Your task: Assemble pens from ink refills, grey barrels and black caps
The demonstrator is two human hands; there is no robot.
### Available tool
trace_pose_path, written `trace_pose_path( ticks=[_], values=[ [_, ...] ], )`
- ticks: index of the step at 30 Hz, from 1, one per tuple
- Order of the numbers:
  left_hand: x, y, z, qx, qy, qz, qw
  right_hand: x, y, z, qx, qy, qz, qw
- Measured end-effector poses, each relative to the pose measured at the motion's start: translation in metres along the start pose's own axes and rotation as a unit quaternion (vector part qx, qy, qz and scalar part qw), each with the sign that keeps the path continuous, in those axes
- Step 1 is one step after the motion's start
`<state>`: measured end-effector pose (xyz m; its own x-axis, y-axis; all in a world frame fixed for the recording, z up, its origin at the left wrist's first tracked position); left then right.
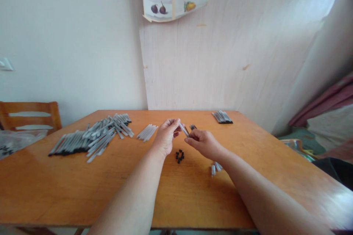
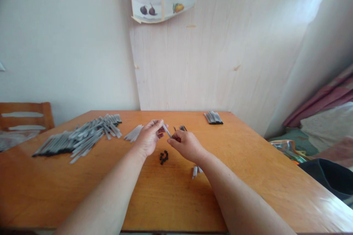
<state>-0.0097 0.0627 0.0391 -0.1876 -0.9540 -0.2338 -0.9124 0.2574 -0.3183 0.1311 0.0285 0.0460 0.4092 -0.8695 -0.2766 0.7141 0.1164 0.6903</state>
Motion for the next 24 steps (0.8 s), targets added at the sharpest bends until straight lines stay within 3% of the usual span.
trace_pose_path(
  ticks=[11,24],
  values=[
    [0.0,-0.007,-0.001,0.055,0.013,0.07,0.996,0.002,-0.012,0.003,-0.163,-0.012,0.107,0.981],
    [0.001,-0.004,0.0,0.075,0.021,0.042,0.996,0.001,-0.013,0.002,-0.201,-0.001,0.111,0.973]
  ],
)
Point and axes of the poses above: each hand's wrist, its own x-axis away from the middle knuckle, its own y-axis out of the back of the hand, z = x × y, the point moved 8 cm from there along -x, towards the middle knuckle, and after that the axes turned 8 degrees about z, right-handed, at the moved point
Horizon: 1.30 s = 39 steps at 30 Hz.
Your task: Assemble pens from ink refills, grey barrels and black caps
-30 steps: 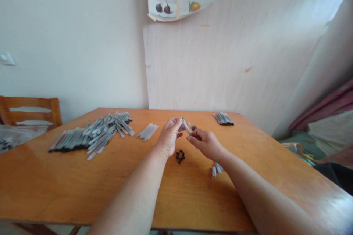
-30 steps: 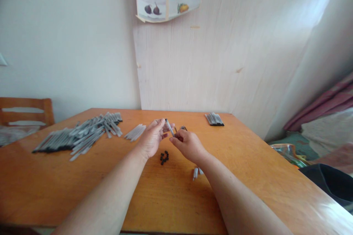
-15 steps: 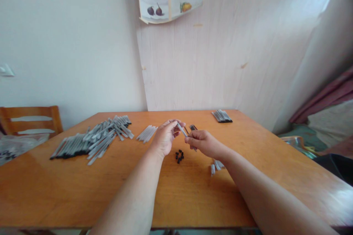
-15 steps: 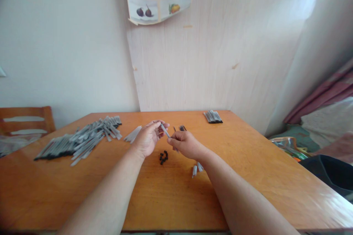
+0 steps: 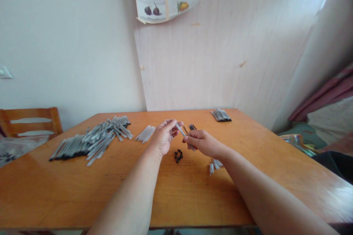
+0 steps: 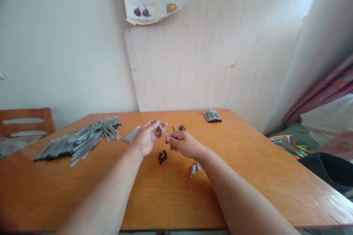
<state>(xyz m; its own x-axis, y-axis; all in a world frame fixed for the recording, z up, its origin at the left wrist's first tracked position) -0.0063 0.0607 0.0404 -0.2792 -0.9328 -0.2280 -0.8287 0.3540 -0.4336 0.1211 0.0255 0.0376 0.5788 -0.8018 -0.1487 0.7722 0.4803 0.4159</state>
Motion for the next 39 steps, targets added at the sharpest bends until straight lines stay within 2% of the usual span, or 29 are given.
trace_pose_path(
  ticks=[6,8,13,19,25,31,35,39],
  values=[
    [0.001,-0.008,-0.001,0.056,0.014,0.052,0.997,0.003,-0.007,0.005,-0.099,-0.004,0.047,0.994],
    [0.0,-0.008,0.0,0.064,0.015,0.054,0.996,0.003,-0.008,0.007,-0.118,0.002,0.051,0.992],
    [-0.003,0.009,0.001,0.063,-0.009,-0.029,0.998,0.0,0.001,0.0,-0.105,0.01,0.004,0.994],
    [-0.004,0.017,0.002,0.073,-0.018,-0.08,0.994,-0.002,0.013,-0.016,-0.12,-0.053,-0.067,0.989],
    [-0.004,0.019,0.002,0.079,-0.021,-0.09,0.993,-0.002,0.005,-0.017,-0.111,-0.06,-0.031,0.992],
    [-0.005,0.015,0.003,0.087,-0.015,-0.068,0.994,-0.002,0.005,-0.019,-0.105,-0.045,-0.039,0.993],
    [-0.004,0.01,0.0,0.106,-0.011,-0.049,0.993,-0.002,-0.001,-0.014,-0.145,-0.025,0.006,0.989],
    [-0.002,0.003,-0.005,0.127,-0.005,-0.007,0.992,0.001,-0.006,-0.009,-0.221,-0.013,0.055,0.974]
  ],
)
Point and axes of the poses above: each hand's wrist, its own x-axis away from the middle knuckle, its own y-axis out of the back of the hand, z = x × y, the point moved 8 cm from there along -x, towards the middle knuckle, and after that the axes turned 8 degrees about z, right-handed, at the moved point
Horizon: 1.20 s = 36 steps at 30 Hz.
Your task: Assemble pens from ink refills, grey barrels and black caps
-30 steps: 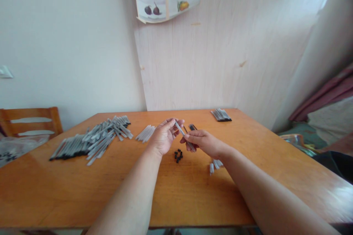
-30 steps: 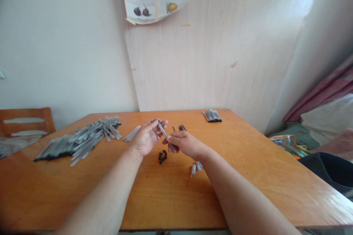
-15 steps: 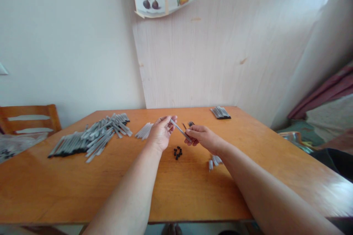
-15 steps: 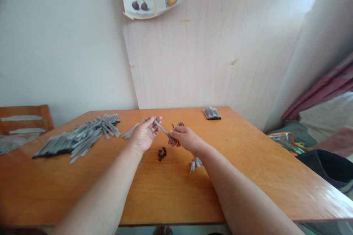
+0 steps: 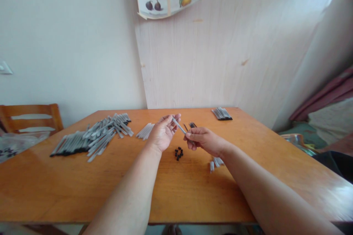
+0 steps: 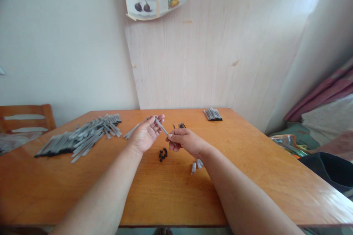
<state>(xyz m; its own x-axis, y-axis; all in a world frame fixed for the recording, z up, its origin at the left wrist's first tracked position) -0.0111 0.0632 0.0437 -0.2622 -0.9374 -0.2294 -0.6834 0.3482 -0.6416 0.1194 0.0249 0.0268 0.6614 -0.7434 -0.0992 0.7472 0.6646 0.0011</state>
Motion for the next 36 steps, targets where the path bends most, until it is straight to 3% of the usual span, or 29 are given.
trace_pose_path(
  ticks=[4,7,12,16,20,28,36],
  values=[
    [0.002,-0.008,-0.002,0.019,0.004,0.045,0.999,0.003,-0.008,0.002,-0.074,-0.008,0.053,0.996],
    [0.002,-0.008,-0.002,0.017,-0.001,0.038,0.999,0.003,-0.011,0.002,-0.078,-0.015,0.059,0.995],
    [-0.002,0.009,0.001,-0.018,-0.021,-0.051,0.998,-0.002,0.003,-0.004,0.032,-0.016,-0.027,0.999],
    [-0.003,0.013,0.002,-0.024,-0.022,-0.058,0.998,-0.003,0.01,-0.004,0.1,-0.011,-0.076,0.992],
    [-0.002,0.006,0.0,-0.02,-0.023,-0.038,0.999,-0.002,0.005,-0.001,0.097,-0.002,-0.044,0.994],
    [0.002,-0.005,-0.007,-0.013,-0.036,0.006,0.999,0.001,-0.006,-0.001,-0.006,-0.006,0.019,1.0],
    [0.003,-0.004,0.001,-0.014,-0.017,-0.016,1.0,0.0,0.002,-0.003,0.001,-0.011,-0.017,1.0]
  ],
)
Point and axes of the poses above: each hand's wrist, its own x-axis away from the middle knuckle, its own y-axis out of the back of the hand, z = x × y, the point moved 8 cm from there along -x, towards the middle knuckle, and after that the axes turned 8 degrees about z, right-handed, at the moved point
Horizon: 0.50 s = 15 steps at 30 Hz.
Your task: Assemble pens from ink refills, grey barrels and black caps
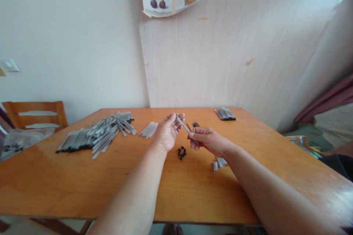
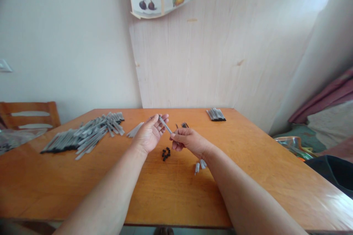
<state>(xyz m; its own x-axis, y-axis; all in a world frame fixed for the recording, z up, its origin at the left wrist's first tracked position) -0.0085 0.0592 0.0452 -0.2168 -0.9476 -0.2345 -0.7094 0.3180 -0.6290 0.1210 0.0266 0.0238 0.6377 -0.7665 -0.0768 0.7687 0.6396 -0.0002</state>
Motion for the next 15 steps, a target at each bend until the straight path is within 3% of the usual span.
trace_pose_path(
  ticks=[6,9,15],
  values=[
    [0.005,-0.01,0.018,-0.098,0.075,0.045,0.991,0.002,0.008,0.004,0.038,0.006,-0.037,0.999],
    [0.004,-0.008,0.022,-0.145,0.074,0.057,0.985,0.002,0.008,0.007,0.106,-0.006,-0.042,0.993],
    [-0.004,0.012,0.013,-0.12,0.027,-0.024,0.992,0.011,0.029,0.016,0.346,-0.041,-0.066,0.935]
  ],
)
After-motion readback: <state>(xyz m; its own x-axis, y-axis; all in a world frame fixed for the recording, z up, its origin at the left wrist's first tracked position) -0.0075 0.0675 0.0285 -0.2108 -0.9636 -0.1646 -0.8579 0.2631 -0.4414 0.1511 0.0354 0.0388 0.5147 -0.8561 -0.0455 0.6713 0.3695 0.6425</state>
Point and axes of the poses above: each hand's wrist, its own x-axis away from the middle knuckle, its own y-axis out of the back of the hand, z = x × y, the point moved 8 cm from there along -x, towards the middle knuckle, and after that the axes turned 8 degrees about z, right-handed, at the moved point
